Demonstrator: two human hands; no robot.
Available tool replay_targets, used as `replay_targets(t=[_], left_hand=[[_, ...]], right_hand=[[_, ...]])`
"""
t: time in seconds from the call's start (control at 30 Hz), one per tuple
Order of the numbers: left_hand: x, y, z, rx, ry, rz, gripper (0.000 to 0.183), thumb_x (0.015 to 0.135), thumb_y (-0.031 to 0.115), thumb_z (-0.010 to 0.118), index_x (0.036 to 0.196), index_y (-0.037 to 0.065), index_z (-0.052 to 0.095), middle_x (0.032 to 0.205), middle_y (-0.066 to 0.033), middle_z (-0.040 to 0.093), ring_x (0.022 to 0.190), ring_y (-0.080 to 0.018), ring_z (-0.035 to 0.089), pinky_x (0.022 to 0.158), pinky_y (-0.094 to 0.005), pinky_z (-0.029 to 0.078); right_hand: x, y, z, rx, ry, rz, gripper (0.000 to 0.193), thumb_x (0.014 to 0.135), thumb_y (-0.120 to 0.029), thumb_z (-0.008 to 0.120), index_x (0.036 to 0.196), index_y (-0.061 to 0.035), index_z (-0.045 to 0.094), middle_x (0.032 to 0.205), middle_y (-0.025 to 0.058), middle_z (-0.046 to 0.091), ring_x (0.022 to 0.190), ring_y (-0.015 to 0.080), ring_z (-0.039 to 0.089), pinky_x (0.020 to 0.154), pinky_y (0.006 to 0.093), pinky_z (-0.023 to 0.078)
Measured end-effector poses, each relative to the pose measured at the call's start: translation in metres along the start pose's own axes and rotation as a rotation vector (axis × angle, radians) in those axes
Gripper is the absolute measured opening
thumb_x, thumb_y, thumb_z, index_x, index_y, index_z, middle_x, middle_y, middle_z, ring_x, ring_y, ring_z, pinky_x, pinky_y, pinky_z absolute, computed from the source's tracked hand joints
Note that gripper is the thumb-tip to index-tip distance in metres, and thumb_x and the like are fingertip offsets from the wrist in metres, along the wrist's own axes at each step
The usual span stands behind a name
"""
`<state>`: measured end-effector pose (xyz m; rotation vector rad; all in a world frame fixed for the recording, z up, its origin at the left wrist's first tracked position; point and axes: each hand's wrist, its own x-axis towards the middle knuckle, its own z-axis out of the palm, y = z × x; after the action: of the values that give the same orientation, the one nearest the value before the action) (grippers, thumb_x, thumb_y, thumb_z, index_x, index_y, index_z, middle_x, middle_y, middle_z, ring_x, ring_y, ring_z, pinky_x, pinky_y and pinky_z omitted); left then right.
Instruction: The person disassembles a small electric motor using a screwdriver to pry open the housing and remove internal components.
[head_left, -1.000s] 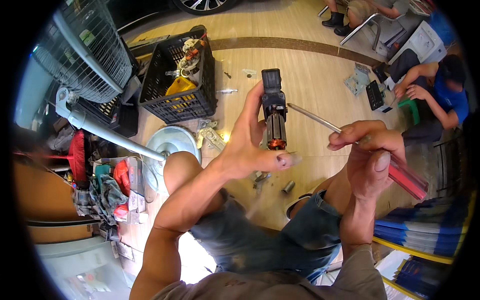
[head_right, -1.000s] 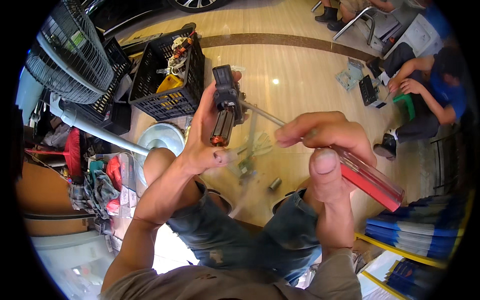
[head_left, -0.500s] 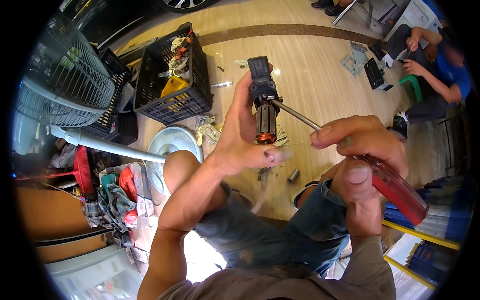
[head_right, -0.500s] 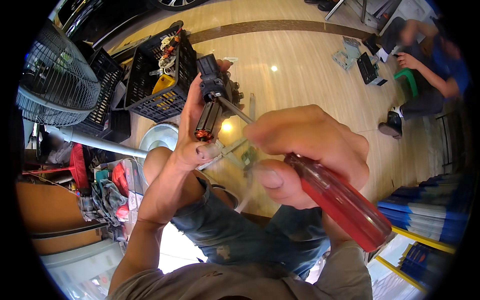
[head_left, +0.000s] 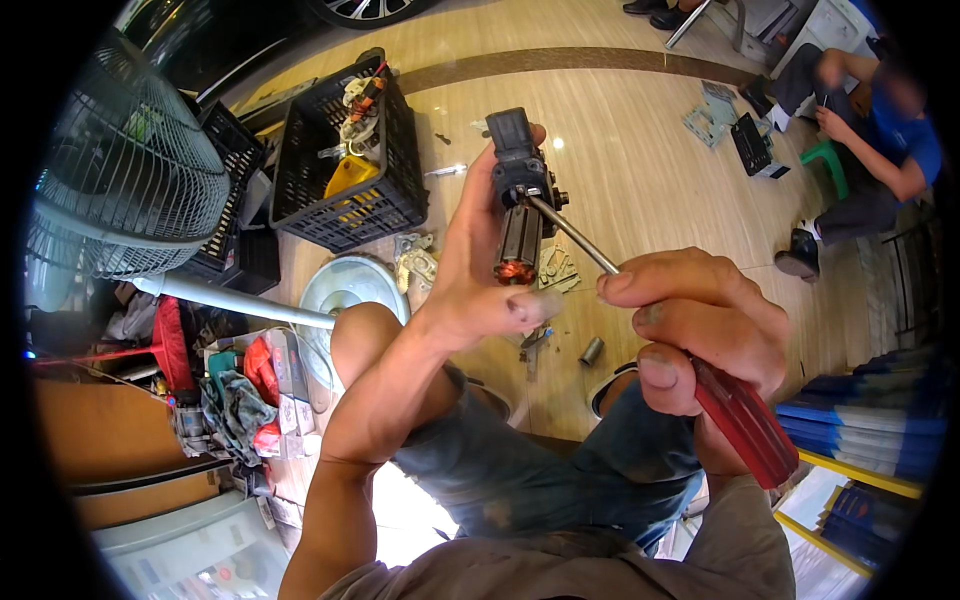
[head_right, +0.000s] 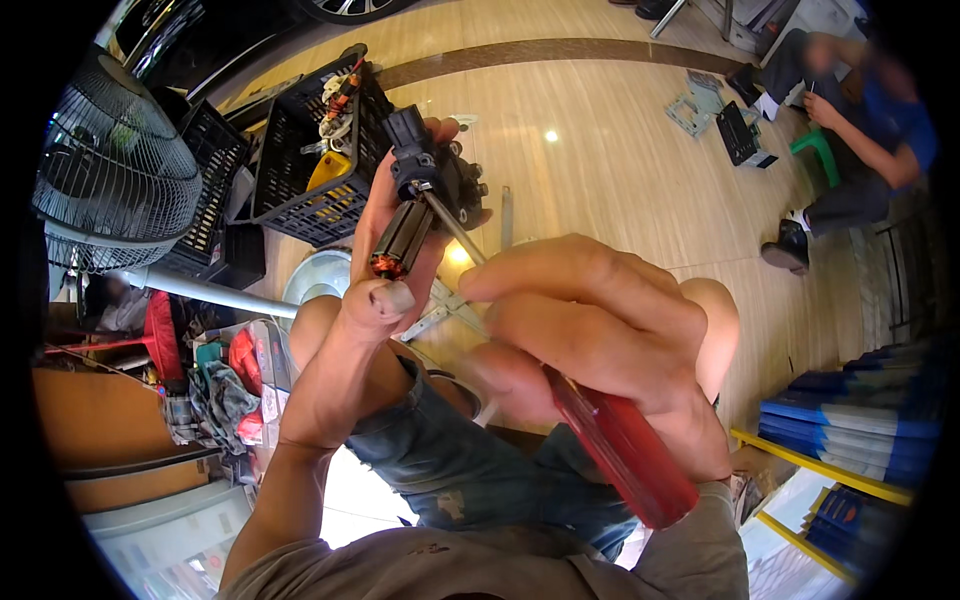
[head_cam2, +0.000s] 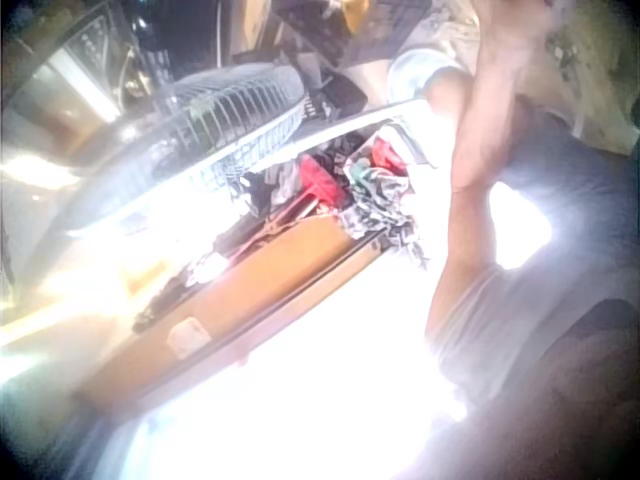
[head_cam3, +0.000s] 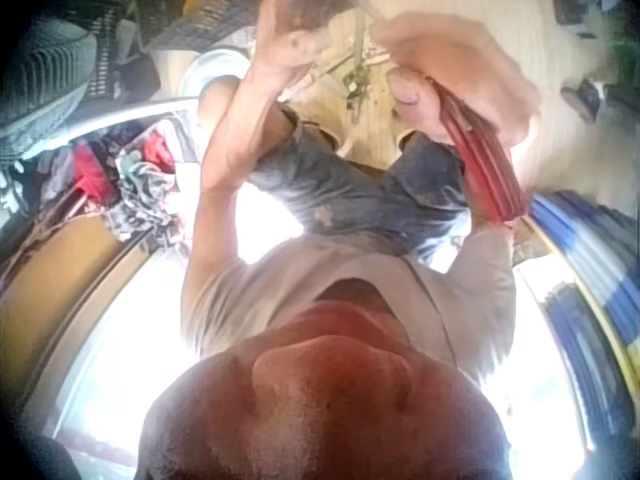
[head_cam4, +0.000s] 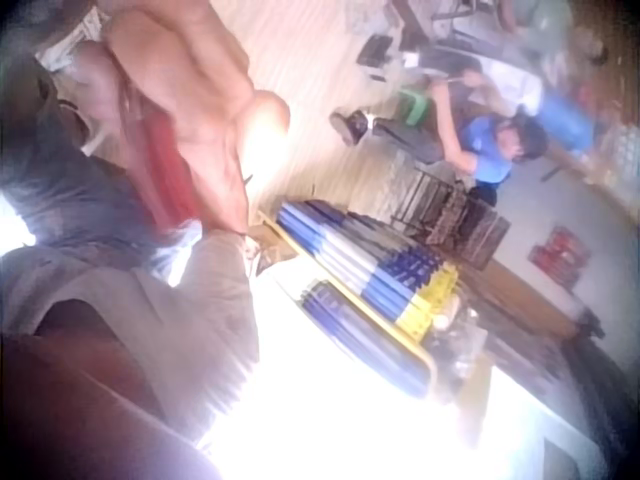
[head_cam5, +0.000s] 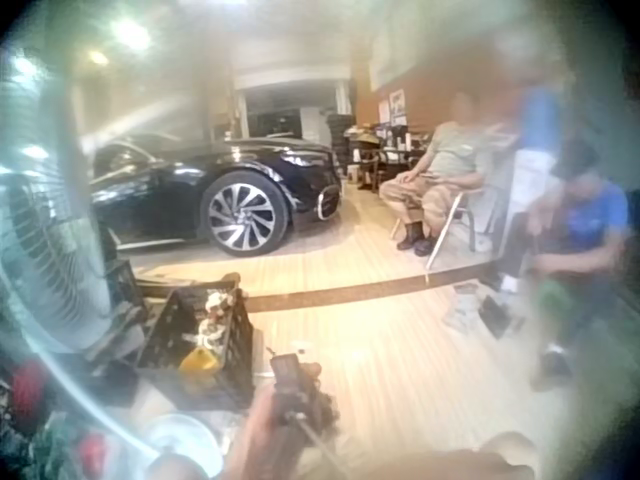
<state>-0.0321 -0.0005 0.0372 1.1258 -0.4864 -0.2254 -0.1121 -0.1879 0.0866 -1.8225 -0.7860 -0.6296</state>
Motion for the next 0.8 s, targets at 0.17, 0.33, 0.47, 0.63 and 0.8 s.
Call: replay_targets(t=[0.17,0.33,0.47,0.63,0.8], left_hand=[[-0.002,0.001,-0.004,-0.041,-0.026,-0.013,0.118,0.053,0.040,0.080,0.150,0.000,0.025,0.142,-0.0060,0.038,0.120,-0.0164,0.044,0.100,-0.0309,0.036],[-0.002,0.005,-0.003,-0.052,-0.070,0.046,0.116,0.053,0.037,0.077,0.150,0.000,0.025,0.143,-0.0063,0.037,0.121,-0.0170,0.043,0.101,-0.0315,0.036],[-0.004,0.010,-0.006,0.028,-0.034,0.060,0.117,0.051,0.035,0.077,0.149,0.000,0.025,0.142,-0.0063,0.038,0.123,-0.0178,0.041,0.103,-0.0318,0.034],[-0.006,0.014,-0.005,-0.009,-0.023,0.024,0.115,0.050,0.032,0.077,0.149,0.001,0.027,0.138,-0.0057,0.039,0.122,-0.0174,0.041,0.103,-0.0308,0.033],[-0.008,0.017,-0.009,-0.059,-0.025,-0.002,0.116,0.051,0.034,0.079,0.149,0.000,0.027,0.140,-0.0069,0.039,0.126,-0.0188,0.040,0.106,-0.0309,0.030]], right_hand=[[-0.001,-0.001,0.001,0.016,-0.050,0.017,0.034,0.097,-0.033,0.061,0.095,0.0001,0.057,0.096,0.0209,0.064,0.083,0.0320,0.068,0.074,0.0415,0.057],[-0.006,0.027,0.004,0.113,0.054,-0.215,0.023,0.092,-0.018,0.062,0.092,0.0049,0.059,0.096,0.0233,0.065,0.076,0.0272,0.067,0.066,0.0331,0.056],[-0.007,0.031,0.011,0.137,0.066,-0.296,0.021,0.091,-0.013,0.064,0.095,0.0073,0.059,0.097,0.0255,0.066,0.073,0.0265,0.066,0.064,0.0309,0.055],[-0.009,0.028,0.020,0.158,0.116,-0.296,0.020,0.092,-0.013,0.064,0.094,0.0065,0.059,0.099,0.0257,0.066,0.073,0.0271,0.066,0.062,0.0312,0.055],[-0.008,0.006,0.019,0.078,0.034,-0.176,0.020,0.087,-0.014,0.070,0.090,0.0051,0.063,0.101,0.0217,0.067,0.079,0.0295,0.068,0.064,0.0340,0.056]])
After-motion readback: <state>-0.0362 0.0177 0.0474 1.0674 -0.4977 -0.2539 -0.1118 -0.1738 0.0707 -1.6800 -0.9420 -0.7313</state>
